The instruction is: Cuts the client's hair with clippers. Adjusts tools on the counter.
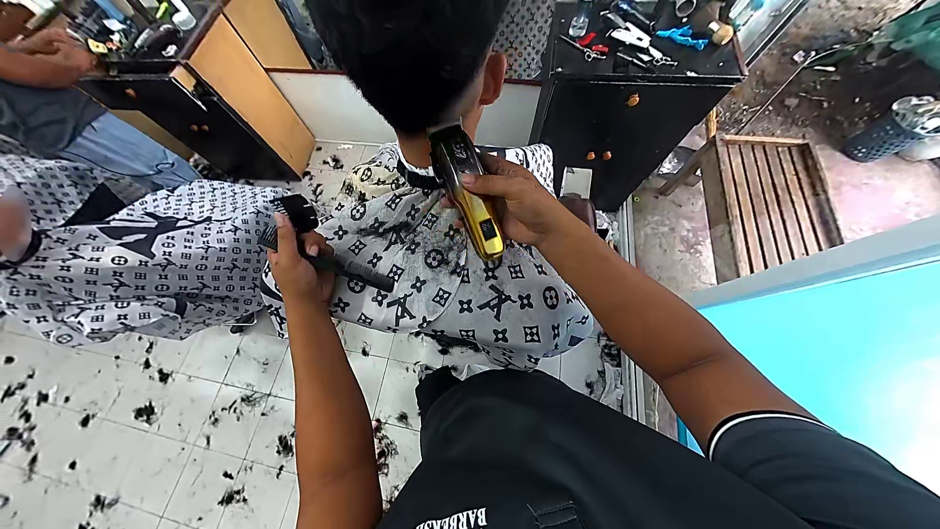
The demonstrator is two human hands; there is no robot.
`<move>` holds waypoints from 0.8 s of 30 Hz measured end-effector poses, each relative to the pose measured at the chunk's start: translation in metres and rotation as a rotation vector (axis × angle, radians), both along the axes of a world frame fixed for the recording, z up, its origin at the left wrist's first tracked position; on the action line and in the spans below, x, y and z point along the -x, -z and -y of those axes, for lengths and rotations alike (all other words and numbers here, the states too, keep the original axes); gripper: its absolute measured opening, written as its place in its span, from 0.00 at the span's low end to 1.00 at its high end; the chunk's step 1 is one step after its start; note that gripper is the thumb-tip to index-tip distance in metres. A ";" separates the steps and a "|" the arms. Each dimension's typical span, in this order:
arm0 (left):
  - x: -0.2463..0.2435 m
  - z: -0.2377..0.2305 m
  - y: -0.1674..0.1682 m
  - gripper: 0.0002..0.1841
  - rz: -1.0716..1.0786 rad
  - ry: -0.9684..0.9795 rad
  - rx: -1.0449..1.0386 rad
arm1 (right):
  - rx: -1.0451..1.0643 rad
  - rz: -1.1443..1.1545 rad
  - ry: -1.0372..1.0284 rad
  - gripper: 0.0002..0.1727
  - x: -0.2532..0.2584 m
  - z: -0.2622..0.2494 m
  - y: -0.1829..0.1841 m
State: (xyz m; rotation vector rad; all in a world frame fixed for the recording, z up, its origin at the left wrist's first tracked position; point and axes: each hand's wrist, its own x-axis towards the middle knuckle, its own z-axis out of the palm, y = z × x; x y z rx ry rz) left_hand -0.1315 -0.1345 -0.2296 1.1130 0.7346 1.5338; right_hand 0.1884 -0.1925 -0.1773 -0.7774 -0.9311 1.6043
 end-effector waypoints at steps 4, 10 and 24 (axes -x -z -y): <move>-0.002 0.000 -0.002 0.18 -0.019 -0.017 0.021 | 0.128 0.164 -0.002 0.16 0.000 0.005 -0.001; -0.001 0.000 -0.001 0.19 -0.017 -0.010 0.013 | 0.010 0.322 0.048 0.25 0.000 -0.009 -0.011; -0.001 -0.001 -0.001 0.19 -0.017 -0.023 0.010 | -0.112 0.315 0.071 0.29 -0.003 -0.013 -0.007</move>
